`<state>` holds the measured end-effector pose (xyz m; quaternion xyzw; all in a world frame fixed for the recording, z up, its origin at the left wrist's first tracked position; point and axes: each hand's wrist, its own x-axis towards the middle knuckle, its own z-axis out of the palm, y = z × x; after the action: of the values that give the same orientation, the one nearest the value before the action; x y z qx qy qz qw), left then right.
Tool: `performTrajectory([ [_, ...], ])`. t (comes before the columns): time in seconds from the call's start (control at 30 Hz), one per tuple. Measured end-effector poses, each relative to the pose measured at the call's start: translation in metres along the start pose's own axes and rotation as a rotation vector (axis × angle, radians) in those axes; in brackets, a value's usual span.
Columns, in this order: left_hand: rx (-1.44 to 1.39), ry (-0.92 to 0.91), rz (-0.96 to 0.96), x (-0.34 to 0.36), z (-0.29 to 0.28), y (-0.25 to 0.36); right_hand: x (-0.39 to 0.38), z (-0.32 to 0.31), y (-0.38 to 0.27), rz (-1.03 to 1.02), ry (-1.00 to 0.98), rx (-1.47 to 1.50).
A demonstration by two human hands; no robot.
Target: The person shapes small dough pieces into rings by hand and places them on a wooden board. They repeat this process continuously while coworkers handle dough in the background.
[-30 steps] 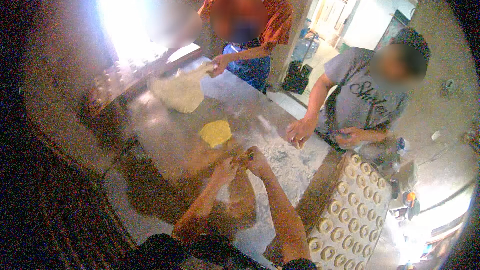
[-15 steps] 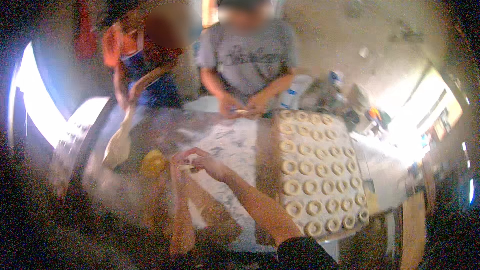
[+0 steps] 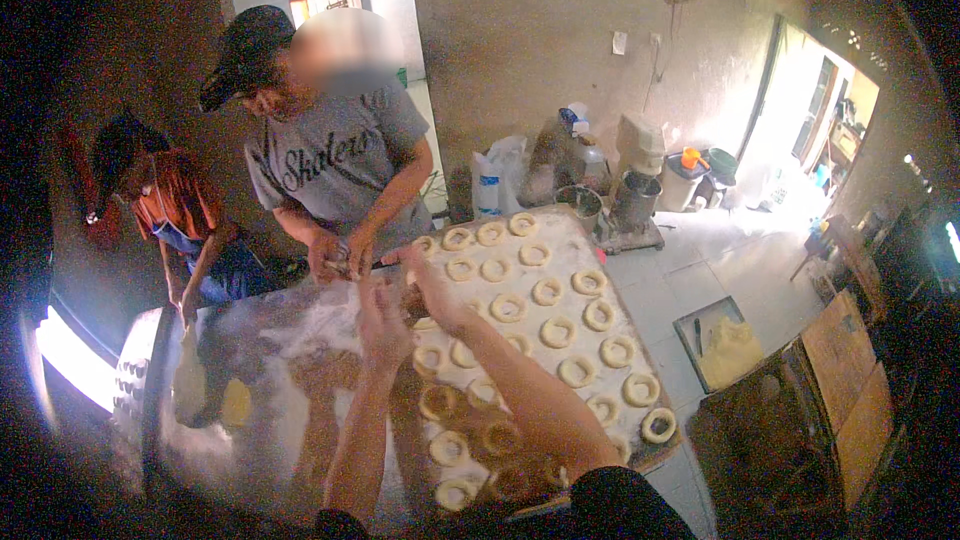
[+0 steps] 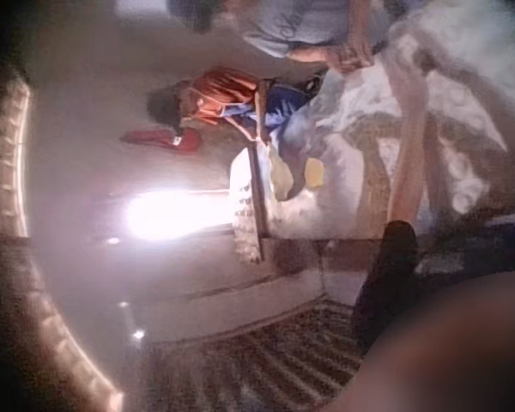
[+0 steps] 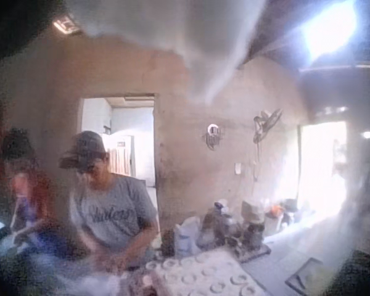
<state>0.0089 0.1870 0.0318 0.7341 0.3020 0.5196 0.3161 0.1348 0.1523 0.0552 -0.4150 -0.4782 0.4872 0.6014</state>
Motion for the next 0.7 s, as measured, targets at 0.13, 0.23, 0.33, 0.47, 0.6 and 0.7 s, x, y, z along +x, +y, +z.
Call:
performTrajectory([
  [0.13, -0.402, -0.098, -0.068, 0.023, 0.110, 0.020, -0.033, -0.098, -0.032, 0.002, 0.065, 0.195],
  [0.23, -0.203, -0.123, 0.009, 0.042, 0.180, 0.030, -0.044, -0.154, -0.044, -0.104, 0.339, -0.311],
  [0.33, -0.161, -0.165, 0.109, 0.039, 0.233, 0.034, -0.059, -0.202, -0.047, -0.023, 0.293, 0.181],
  [0.47, -0.364, -0.317, -0.168, 0.044, 0.280, 0.032, -0.063, -0.250, -0.043, -0.022, 0.395, 0.038],
  [0.6, -0.389, -0.281, -0.169, 0.049, 0.306, 0.034, -0.056, -0.287, -0.035, -0.067, 0.386, 0.073],
  [0.7, -0.354, -0.317, -0.227, 0.060, 0.328, 0.036, -0.043, -0.308, -0.024, -0.123, 0.443, -0.290],
])
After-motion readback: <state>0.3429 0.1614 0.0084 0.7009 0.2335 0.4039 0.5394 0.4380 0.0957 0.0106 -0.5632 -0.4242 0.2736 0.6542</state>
